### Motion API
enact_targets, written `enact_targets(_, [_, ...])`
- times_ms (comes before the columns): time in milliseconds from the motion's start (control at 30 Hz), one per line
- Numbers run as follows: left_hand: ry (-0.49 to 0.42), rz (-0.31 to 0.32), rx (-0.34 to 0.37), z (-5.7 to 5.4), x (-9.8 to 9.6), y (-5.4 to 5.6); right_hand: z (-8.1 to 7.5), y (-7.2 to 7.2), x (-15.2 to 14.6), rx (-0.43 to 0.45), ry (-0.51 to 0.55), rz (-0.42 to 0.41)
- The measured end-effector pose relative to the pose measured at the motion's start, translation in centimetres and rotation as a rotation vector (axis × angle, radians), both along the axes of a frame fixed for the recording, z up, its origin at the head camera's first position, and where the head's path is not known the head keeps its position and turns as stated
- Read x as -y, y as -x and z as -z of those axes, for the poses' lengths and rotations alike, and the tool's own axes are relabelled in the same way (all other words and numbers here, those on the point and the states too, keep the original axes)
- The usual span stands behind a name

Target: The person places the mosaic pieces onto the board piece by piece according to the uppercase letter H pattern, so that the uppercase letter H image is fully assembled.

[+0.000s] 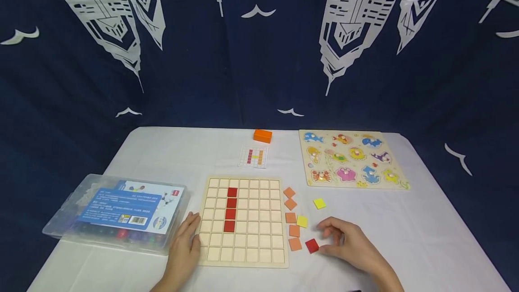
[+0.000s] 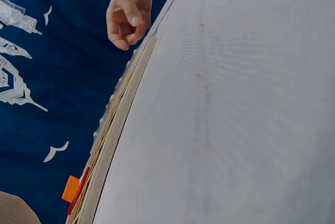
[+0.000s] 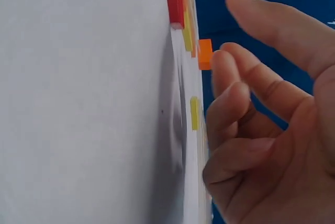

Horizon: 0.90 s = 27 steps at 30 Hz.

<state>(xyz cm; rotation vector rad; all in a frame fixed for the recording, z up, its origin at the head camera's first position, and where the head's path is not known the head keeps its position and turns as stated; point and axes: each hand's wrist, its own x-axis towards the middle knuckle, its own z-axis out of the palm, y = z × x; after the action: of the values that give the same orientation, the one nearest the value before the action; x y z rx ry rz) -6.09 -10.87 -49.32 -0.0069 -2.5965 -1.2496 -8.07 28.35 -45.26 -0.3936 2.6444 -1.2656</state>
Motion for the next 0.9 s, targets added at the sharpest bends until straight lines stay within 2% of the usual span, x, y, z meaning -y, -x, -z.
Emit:
enact_targets(167, [-0.002,0.000,0.005,0.0,0.0,0.0,0.8,0.2,-0.1,0.040,0.006,-0.017])
enact_targets(433, [-0.009,-0.010,0.017,-0.2,-0.1,-0.1,1.3,0.3,0.4,0.099,-0.007,0.009])
enact_targets(700, [-0.011,-0.003,0.015,0.0,-0.1,-0.1,1.4,0.2,0.5,0.066,-0.041,-0.008])
enact_targets(900, [-0.017,0.001,0.021,-0.1,-0.1,-0.1,1.6,0.1,0.6,-0.006,-0.046,-0.024])
